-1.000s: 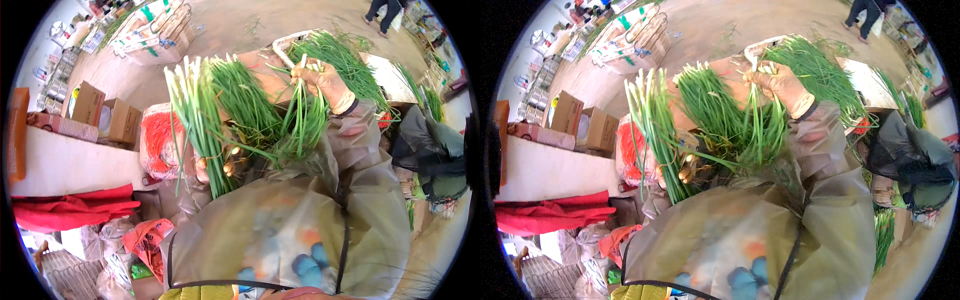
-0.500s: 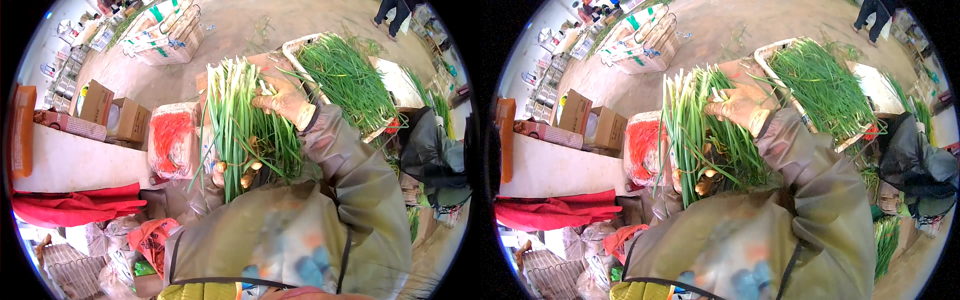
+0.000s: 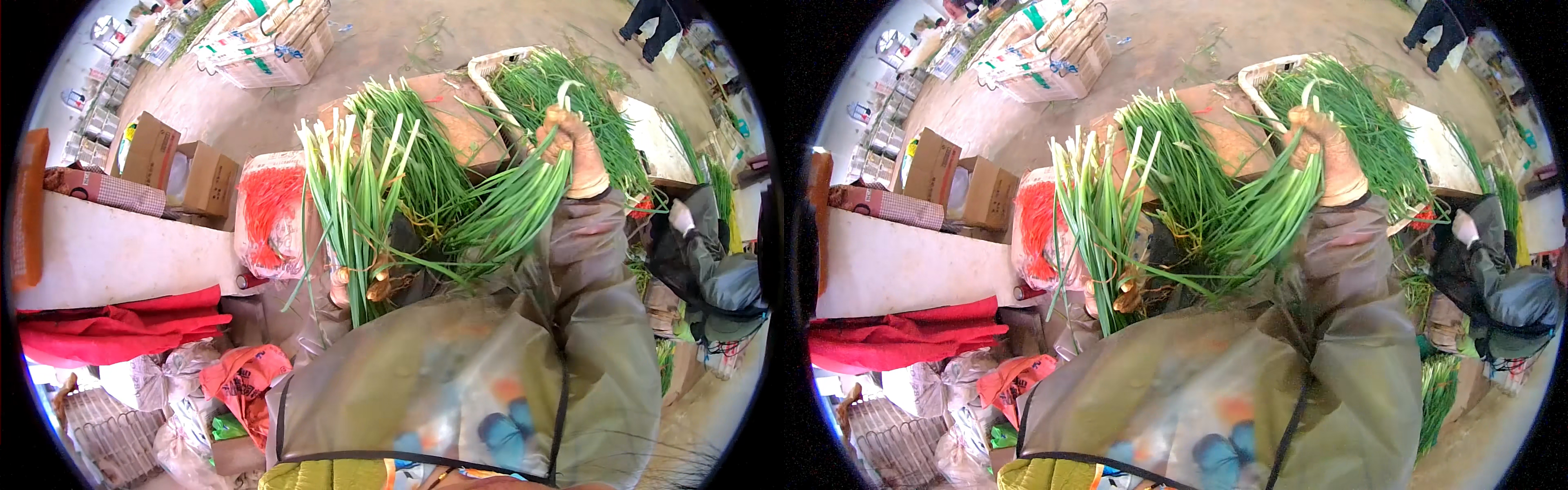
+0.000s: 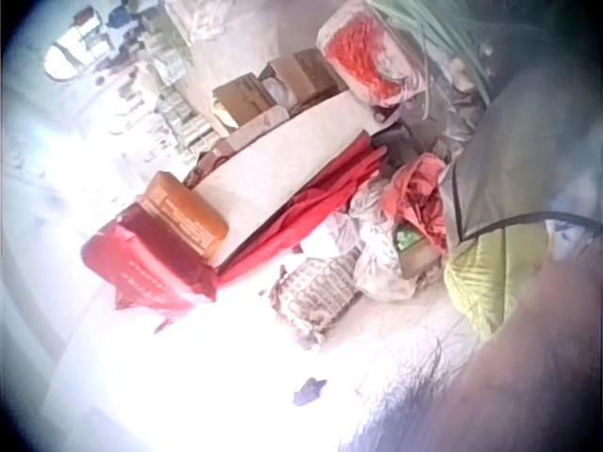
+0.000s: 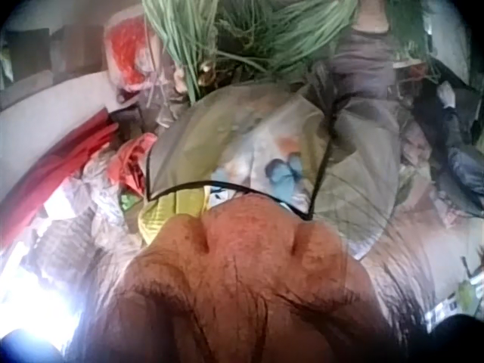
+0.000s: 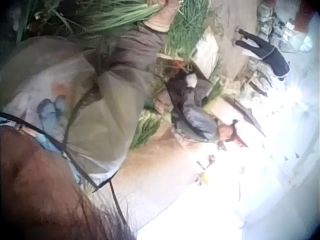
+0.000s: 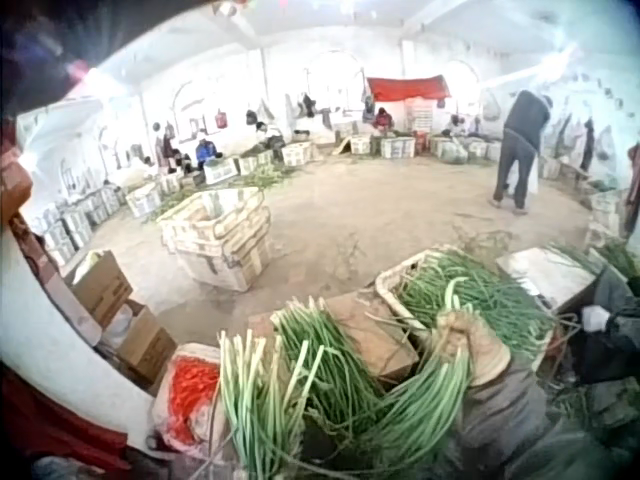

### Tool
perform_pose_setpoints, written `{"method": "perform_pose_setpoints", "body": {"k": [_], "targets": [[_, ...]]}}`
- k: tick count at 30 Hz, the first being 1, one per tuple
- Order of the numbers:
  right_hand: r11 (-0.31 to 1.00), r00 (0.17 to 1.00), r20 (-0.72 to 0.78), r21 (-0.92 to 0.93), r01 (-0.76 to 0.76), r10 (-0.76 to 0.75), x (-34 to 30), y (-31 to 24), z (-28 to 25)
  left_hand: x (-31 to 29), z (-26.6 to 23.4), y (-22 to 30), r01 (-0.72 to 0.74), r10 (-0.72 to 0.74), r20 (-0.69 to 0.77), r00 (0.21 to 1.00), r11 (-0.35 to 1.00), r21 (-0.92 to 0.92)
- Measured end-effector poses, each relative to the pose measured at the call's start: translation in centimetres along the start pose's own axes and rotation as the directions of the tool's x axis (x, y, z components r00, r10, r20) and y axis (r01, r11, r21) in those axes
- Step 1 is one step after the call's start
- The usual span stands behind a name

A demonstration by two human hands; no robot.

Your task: The person sorts scallions by hand, picking them up from a pile, removing individual stalks, and placing them into a white plastic crate.

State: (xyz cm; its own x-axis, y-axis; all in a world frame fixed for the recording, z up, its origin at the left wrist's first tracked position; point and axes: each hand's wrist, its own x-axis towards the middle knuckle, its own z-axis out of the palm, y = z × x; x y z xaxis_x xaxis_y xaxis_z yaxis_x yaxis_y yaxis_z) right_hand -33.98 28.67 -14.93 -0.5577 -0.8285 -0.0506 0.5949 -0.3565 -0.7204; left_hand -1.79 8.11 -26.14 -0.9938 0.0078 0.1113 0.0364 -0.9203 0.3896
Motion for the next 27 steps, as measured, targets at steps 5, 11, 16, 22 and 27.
{"method": "perform_pose_setpoints", "body": {"k": [5,11,16,22,27], "targets": [[0.630,0.940,-0.232,-0.777,-0.024,-0.251,0.9,3.6,-1.0,0.4,0.0,0.1,0.012,-0.012,-0.003,1.000,1.000,0.012],[0.865,0.999,-0.052,-0.501,-0.016,-0.012,2.0,7.7,5.4,1.8,0.4,-0.4,0.070,-0.071,0.018,0.997,0.997,0.045],[0.920,0.998,0.048,-0.388,0.058,-0.042,3.2,7.3,6.7,1.6,0.4,-0.8,0.068,-0.069,0.006,0.998,0.996,0.054],[0.848,0.921,-0.279,-0.523,0.091,-0.271,2.9,4.5,0.5,0.9,0.1,0.5,-0.003,0.002,0.020,1.000,0.997,0.072],[0.535,0.735,-0.379,-0.845,-0.027,-0.562,3.9,0.2,-7.2,-0.4,-0.3,1.9,-0.127,0.124,0.039,0.992,0.987,0.098]]}}
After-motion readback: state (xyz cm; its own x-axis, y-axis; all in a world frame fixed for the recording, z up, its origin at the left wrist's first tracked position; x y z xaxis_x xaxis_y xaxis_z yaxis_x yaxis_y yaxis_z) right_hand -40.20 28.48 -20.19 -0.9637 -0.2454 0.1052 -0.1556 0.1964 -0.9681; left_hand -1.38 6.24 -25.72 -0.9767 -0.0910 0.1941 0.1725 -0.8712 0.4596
